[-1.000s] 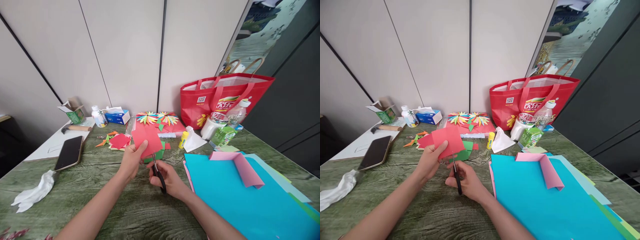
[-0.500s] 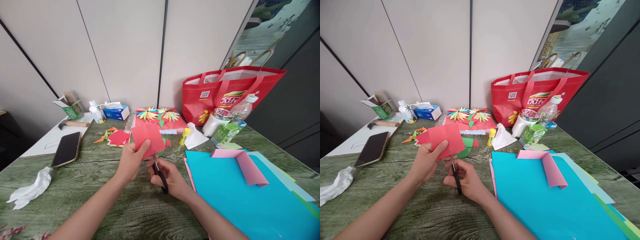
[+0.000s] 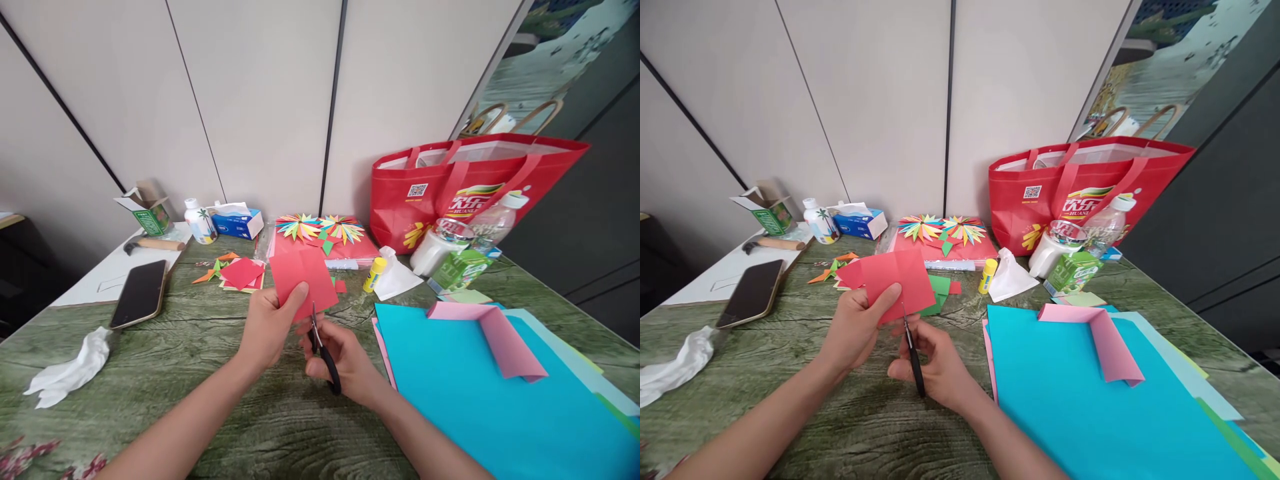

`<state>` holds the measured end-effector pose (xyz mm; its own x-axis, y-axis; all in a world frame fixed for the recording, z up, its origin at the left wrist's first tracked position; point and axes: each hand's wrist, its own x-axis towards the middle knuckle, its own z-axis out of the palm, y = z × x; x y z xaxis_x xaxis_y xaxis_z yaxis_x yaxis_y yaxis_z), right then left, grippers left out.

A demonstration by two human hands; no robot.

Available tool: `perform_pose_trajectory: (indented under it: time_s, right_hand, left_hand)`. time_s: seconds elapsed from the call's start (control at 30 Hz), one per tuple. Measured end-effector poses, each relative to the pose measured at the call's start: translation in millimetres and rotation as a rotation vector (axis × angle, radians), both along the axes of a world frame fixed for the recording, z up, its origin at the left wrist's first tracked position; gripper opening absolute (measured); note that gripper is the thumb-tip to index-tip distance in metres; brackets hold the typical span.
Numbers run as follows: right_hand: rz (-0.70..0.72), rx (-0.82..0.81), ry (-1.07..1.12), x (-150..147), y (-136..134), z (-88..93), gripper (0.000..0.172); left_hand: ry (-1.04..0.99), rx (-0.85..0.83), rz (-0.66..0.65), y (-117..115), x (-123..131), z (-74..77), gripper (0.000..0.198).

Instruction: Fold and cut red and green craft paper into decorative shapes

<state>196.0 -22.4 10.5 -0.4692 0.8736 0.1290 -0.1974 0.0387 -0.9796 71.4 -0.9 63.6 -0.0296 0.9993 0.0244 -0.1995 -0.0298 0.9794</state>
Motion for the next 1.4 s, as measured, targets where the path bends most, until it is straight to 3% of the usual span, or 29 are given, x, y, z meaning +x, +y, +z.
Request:
perform_pose_trajectory:
  time_s: [0.57,1.4]
  right_hand:
    - [-0.002,-0.014,0.006,0.8,1.8,-2.3,0.044]
    - [-0.05,-0.006,-0.065,0.0,2.5,-1.1,0.036]
  left_hand:
    - [0.014,0.05,0.008,6.1,-6.7,-8.1,0.021]
    - [0.135,0.028,0.097,4.0,-4.2,-5.8,0.026]
